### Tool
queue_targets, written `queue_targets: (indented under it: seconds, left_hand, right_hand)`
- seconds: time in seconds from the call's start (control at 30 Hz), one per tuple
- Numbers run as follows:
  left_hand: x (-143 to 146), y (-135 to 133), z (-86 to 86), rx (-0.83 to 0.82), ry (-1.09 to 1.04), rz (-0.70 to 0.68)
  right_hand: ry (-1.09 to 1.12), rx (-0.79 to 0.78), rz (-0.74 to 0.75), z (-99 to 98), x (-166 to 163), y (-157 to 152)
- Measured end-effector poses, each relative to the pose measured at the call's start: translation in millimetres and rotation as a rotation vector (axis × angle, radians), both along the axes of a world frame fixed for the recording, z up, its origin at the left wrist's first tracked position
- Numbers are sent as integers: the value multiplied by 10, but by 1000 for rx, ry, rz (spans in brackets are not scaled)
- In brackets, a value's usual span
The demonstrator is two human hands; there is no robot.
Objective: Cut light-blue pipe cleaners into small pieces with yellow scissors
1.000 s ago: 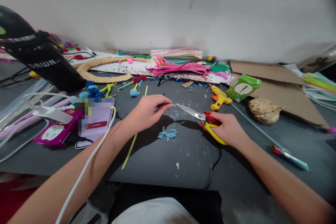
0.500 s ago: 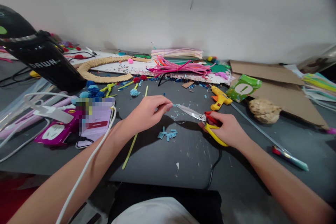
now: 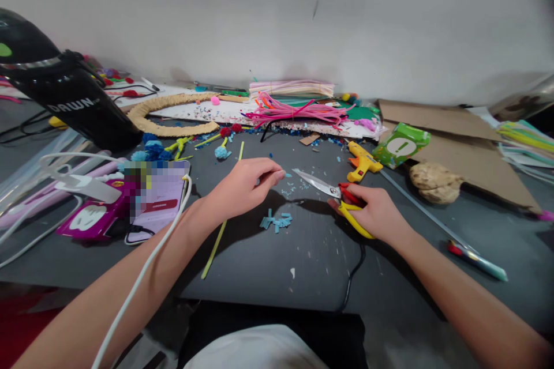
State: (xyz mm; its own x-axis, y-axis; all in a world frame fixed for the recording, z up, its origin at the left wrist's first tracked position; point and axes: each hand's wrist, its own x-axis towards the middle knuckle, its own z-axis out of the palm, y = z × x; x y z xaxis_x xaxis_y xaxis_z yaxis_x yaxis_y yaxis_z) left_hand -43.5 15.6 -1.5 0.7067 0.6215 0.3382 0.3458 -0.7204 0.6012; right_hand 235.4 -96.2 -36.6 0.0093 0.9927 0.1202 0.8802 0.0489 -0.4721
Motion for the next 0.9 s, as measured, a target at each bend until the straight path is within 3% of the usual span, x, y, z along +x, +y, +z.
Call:
queue_targets:
  seconds: [0.57, 0.9]
  left_hand:
    - [-3, 7, -15, 23, 10, -8]
    - [-10, 5, -19, 31, 1, -5]
  right_hand:
    - [-62, 15, 55, -44, 30, 13]
    - [27, -40, -19, -26, -2, -5]
